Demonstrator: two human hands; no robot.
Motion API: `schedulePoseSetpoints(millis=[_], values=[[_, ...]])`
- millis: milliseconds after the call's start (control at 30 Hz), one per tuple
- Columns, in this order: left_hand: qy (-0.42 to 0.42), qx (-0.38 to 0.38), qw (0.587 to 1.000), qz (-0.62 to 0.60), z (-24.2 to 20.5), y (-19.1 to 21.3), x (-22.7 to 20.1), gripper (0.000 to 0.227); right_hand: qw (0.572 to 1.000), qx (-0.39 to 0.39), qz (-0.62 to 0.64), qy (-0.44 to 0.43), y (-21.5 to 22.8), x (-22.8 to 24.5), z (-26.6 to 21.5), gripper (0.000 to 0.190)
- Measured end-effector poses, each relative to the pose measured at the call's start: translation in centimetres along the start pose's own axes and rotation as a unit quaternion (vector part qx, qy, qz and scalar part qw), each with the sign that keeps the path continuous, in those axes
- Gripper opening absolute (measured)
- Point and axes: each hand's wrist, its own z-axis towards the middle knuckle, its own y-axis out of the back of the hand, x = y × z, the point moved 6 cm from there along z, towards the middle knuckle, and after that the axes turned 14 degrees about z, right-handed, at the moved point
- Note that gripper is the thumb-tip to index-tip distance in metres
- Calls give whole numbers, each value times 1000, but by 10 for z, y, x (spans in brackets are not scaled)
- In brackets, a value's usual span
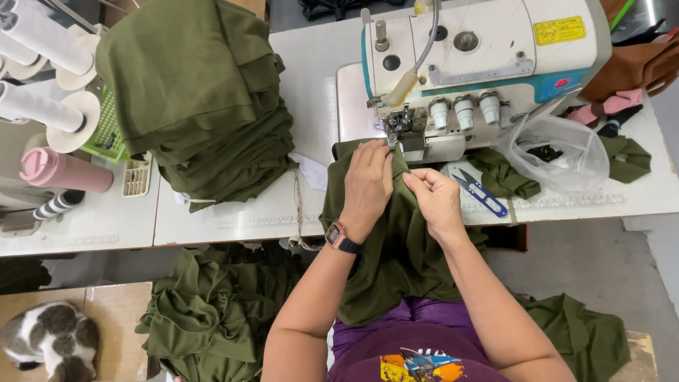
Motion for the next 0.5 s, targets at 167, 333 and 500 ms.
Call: schedulePoseSetpoints(millis=[167, 333, 500], values=[[-6, 10, 1000, -18, 1, 11, -2, 18, 1000, 0, -6, 18, -3, 9, -10, 9], [-15, 19, 999, -32, 4, 15, 1, 18, 1000, -17, 2, 26, -11, 7, -16, 11], [-16, 31, 998, -51, 15, 2, 14, 16, 998, -38, 50, 3, -15, -16, -4, 12]])
